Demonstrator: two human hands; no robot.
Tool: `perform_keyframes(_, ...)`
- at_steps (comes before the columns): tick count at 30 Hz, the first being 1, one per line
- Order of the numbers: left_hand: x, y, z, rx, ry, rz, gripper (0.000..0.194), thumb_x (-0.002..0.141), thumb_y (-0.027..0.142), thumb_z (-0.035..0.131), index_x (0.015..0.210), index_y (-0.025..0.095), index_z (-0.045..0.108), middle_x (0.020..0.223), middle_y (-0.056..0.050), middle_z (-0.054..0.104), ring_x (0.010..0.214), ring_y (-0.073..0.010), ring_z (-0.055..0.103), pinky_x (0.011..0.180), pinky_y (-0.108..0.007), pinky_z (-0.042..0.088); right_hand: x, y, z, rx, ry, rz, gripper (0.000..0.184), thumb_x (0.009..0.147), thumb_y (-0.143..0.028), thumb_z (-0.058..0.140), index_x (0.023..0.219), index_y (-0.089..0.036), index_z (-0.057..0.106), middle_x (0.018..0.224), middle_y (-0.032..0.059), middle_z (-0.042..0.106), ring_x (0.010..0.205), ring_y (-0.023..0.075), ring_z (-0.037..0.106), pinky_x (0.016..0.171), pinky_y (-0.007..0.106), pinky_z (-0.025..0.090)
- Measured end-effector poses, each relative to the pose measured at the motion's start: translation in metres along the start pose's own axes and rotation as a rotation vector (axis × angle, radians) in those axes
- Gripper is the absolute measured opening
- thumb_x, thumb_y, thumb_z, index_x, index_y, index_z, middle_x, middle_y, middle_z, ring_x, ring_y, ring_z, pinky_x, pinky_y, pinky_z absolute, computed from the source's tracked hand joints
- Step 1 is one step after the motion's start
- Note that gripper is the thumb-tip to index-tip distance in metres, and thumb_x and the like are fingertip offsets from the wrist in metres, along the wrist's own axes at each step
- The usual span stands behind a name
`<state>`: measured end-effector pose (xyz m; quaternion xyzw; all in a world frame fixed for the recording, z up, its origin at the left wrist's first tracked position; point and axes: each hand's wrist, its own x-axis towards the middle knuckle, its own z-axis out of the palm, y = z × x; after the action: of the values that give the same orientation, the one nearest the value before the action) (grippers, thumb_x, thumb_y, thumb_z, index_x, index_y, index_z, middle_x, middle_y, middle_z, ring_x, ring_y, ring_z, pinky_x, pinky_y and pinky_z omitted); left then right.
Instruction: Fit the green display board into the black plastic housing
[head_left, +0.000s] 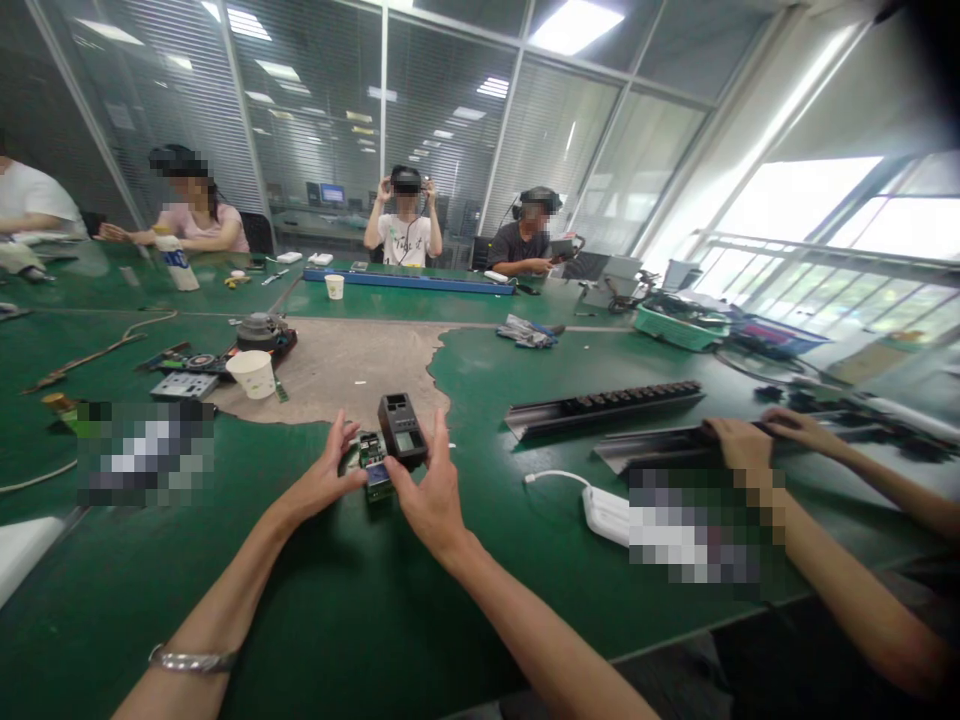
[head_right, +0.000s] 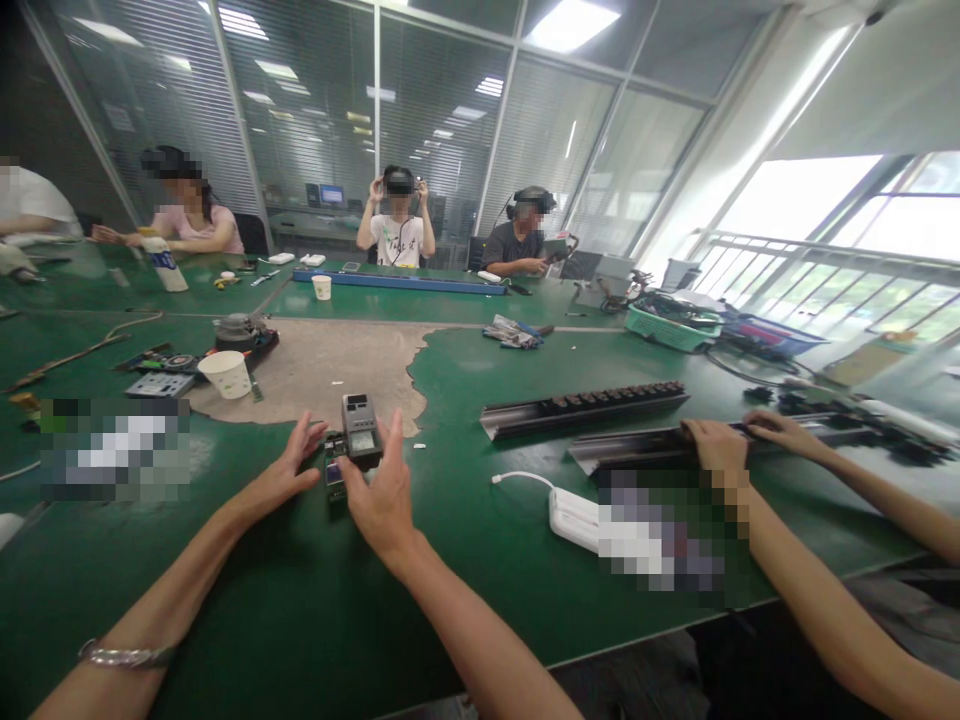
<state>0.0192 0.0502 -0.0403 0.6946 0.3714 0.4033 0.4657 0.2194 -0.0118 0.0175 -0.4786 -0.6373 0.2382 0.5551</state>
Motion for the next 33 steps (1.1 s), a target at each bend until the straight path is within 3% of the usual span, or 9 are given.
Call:
perform_keyframes(7,-0.005,0.006,0.012,0.397,-0.021,0.120,0.143,0.062,0.048,0.085,0.149,0.021,-0.025,0.151,-0.022,0.022,0.140,-0.0399,0.025,0.112,-0.060,0.019,-0.012,0.044,-0.022,-0.136,0.011,0.075,0.092,0.087,-0.028,0.062,0.153,-0.018,-0.001,0.137,0.0121,0.055,0.123,0.0267,0.055,0.103,0.044,0.044)
perform_keyframes(15,-0.004,0.007,0.011,0.513,-0.030,0.131,0.143,0.061,0.051,0.084,0.148,0.022,-0.027,0.150,-0.022,0.024,0.138,-0.0415,0.027,0.110,-0.062,0.022,-0.026,0.068,-0.017,-0.277,0.016,0.031,0.094,0.083,-0.025,0.063,0.153,-0.013,0.002,0.147,0.0184,0.041,0.137,0.0285,0.039,0.111,0.047,0.035)
perform_keyframes(20,-0.004,0.007,0.010,0.502,-0.044,0.101,0.142,0.061,0.048,0.084,0.149,0.022,-0.024,0.150,-0.022,0.024,0.137,-0.0433,0.026,0.109,-0.063,0.023,-0.028,0.067,-0.019,-0.299,0.034,0.062,0.102,0.078,-0.026,0.069,0.153,-0.013,0.002,0.146,0.0188,0.042,0.134,0.0302,0.042,0.110,0.047,0.037)
perform_keyframes(25,-0.004,0.001,0.009,0.341,0.003,0.081,0.141,0.055,0.039,0.088,0.153,0.021,-0.012,0.152,-0.021,0.024,0.138,-0.0432,0.025,0.113,-0.060,0.017,-0.027,0.059,-0.022,-0.212,0.030,0.064,0.092,0.083,-0.021,0.063,0.153,-0.016,0.004,0.141,0.0149,0.050,0.129,0.0277,0.049,0.107,0.046,0.040)
perform_keyframes(29,-0.005,0.003,0.011,0.171,0.024,0.057,0.135,0.056,0.032,0.087,0.154,0.024,-0.006,0.154,-0.016,0.025,0.141,-0.0396,0.023,0.116,-0.057,0.010,-0.020,0.040,-0.023,-0.112,0.049,0.079,0.089,0.084,-0.022,0.063,0.153,-0.018,0.006,0.136,0.0113,0.056,0.124,0.0259,0.054,0.105,0.045,0.043)
perform_keyframes(33,-0.006,0.007,0.013,0.207,0.010,0.082,0.132,0.061,0.032,0.086,0.153,0.025,-0.010,0.156,-0.016,0.023,0.143,-0.0366,0.021,0.117,-0.055,0.010,-0.010,0.016,-0.010,-0.022,0.034,0.028,0.086,0.085,-0.021,0.062,0.153,-0.019,0.010,0.133,0.0089,0.058,0.122,0.0233,0.056,0.105,0.040,0.043)
